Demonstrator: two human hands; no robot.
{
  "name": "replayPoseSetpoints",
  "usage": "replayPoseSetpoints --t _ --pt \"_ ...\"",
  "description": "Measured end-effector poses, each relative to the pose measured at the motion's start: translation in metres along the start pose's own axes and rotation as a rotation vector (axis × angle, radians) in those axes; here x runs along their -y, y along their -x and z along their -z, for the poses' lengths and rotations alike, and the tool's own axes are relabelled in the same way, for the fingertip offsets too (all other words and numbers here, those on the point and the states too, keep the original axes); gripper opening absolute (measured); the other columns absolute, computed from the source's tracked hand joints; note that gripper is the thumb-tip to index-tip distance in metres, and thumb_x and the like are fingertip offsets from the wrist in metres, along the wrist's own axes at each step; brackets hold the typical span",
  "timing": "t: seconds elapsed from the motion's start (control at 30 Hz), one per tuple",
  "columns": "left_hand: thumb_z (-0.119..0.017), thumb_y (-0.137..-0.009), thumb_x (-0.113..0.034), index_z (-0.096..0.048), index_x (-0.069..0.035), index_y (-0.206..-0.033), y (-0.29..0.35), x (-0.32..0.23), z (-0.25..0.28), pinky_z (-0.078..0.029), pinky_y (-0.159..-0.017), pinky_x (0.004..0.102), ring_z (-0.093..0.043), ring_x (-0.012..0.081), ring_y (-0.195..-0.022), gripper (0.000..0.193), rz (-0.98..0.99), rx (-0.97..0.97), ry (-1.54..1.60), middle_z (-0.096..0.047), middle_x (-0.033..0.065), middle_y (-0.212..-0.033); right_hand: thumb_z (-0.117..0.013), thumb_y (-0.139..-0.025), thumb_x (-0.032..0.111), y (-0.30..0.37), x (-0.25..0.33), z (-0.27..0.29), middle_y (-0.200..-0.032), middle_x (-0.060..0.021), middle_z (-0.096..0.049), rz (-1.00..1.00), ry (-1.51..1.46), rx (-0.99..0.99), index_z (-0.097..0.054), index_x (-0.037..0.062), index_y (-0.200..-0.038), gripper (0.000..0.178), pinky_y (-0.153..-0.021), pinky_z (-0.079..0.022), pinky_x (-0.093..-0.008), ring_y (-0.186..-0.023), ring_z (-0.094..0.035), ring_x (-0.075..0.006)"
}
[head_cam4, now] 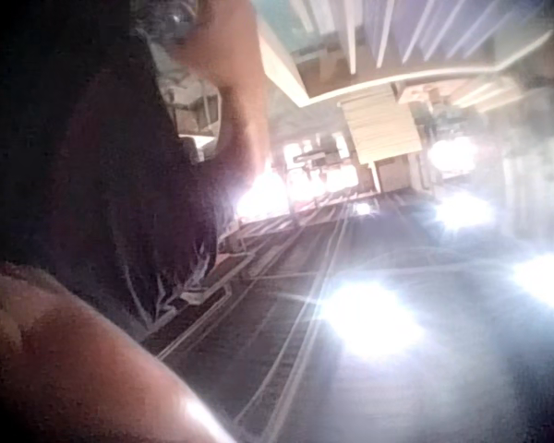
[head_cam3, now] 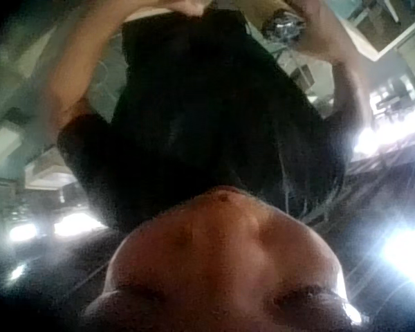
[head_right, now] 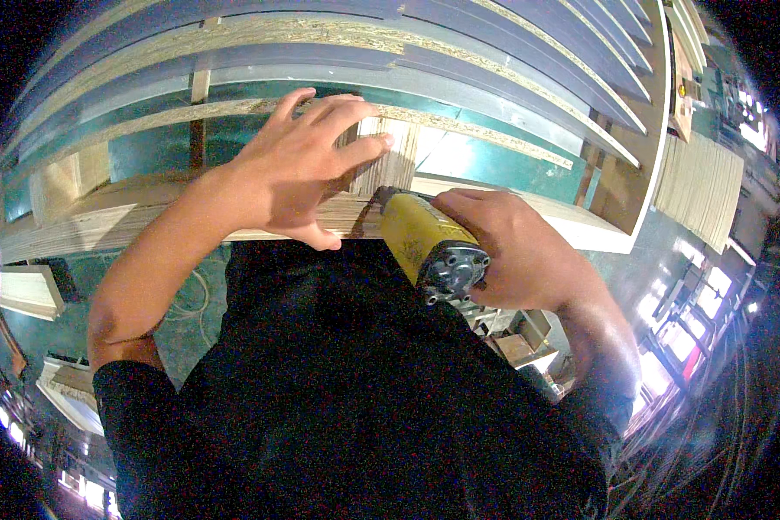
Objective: The person assembles a large wooden frame structure by attaching small wooden blocks to the frame using a pneumatic nail gun. They position the blocks and drive nails into them to secure the components together in a workshop setting.
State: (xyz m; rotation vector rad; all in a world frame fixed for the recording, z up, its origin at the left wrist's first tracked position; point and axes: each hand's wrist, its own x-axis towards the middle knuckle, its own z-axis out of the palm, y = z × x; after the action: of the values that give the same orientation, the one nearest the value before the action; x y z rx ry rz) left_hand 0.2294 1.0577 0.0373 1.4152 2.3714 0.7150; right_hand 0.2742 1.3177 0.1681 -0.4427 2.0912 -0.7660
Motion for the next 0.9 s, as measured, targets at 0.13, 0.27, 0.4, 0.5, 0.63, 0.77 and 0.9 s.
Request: replayPoseSetpoints --t 0.13,0.27,0.4,0.5,0.63,0.77,0.9 --pt "-0.097 -0.053 -0.05 -0.044 -0.019 -0.149 0.001 -0.001 -0.002 -0.031 -0.116 0.0634 -0.041 0.0367 -0.144 0.114 0.007 -0.016 -0.004 -0.04 0.0156 -0.149 -0.073 -0.066 0.009 0.0 0.003 0.001 -0.103 -0.0239 -0.067 -0.017 0.025 0.005 -0.061 -0.0026 -0.119 0.056 -0.088 -0.052 -0.0502 -0.102 -0.064 -0.0466" --pt "-0.097 -0.052 -0.049 -0.044 -0.019 -0.148 0.001 -0.001 -0.002 -0.031 -0.116 0.0631 -0.041 0.0366 -0.144 0.113 0.007 -0.016 0.005 -0.04 0.0156 -0.149 -0.073 -0.066 0.009 0.001 0.0 0.0 -0.102 -0.024 -0.067 -0.005 0.023 0.003 -0.061 -0.0021 -0.118 0.054 -0.087 -0.052 -0.0503 -0.101 -0.064 -0.0466" --pt "-0.097 -0.052 -0.049 -0.044 -0.02 -0.148 0.001 -0.001 -0.002 -0.031 -0.116 0.0625 -0.041 0.0367 -0.144 0.114 0.007 -0.025 0.012 -0.042 0.0161 -0.148 -0.073 -0.066 0.009 0.001 -0.003 0.0 -0.101 -0.0242 -0.066 0.0 -0.008 0.028 -0.061 -0.0018 -0.117 0.054 -0.087 -0.052 -0.0507 -0.1 -0.064 -0.047" --pt "-0.097 -0.051 -0.048 -0.044 -0.02 -0.149 0.001 0.0 -0.003 -0.031 -0.116 0.0622 -0.042 0.037 -0.143 0.114 -0.002 -0.035 0.022 -0.042 0.0163 -0.147 -0.073 -0.066 0.009 0.002 -0.004 0.001 -0.101 -0.0244 -0.066 0.027 0.038 0.003 -0.061 -0.0016 -0.116 0.053 -0.086 -0.051 -0.0513 -0.099 -0.064 -0.0472" --pt "-0.097 -0.05 -0.047 -0.044 -0.019 -0.148 0.001 0.0 -0.001 -0.031 -0.116 0.062 -0.042 0.0374 -0.143 0.115 -0.005 -0.039 0.034 -0.042 0.0162 -0.147 -0.074 -0.066 0.01 0.001 0.001 0.003 -0.101 -0.0244 -0.066 -0.013 0.026 0.069 -0.061 -0.0014 -0.115 0.053 -0.086 -0.051 -0.0516 -0.099 -0.063 -0.0474" --pt "-0.097 -0.049 -0.046 -0.044 -0.02 -0.148 0.002 0.002 -0.001 -0.031 -0.115 0.0622 -0.043 0.0379 -0.142 0.115 -0.023 -0.055 0.051 -0.042 0.0162 -0.147 -0.075 -0.066 0.011 0.009 -0.007 0.004 -0.104 -0.0246 -0.067 -0.04 0.027 0.048 -0.061 -0.0016 -0.119 0.056 -0.089 -0.051 -0.0507 -0.102 -0.064 -0.0467" --pt "-0.097 -0.048 -0.046 -0.044 -0.02 -0.148 0.001 0.003 -0.002 -0.032 -0.115 0.0622 -0.043 0.0384 -0.141 0.116 -0.028 -0.057 0.08 -0.042 0.0161 -0.147 -0.076 -0.065 0.012 0.015 -0.014 0.0 -0.106 -0.0248 -0.067 -0.044 0.014 0.016 -0.061 -0.0018 -0.122 0.061 -0.092 -0.051 -0.0499 -0.105 -0.064 -0.0461"
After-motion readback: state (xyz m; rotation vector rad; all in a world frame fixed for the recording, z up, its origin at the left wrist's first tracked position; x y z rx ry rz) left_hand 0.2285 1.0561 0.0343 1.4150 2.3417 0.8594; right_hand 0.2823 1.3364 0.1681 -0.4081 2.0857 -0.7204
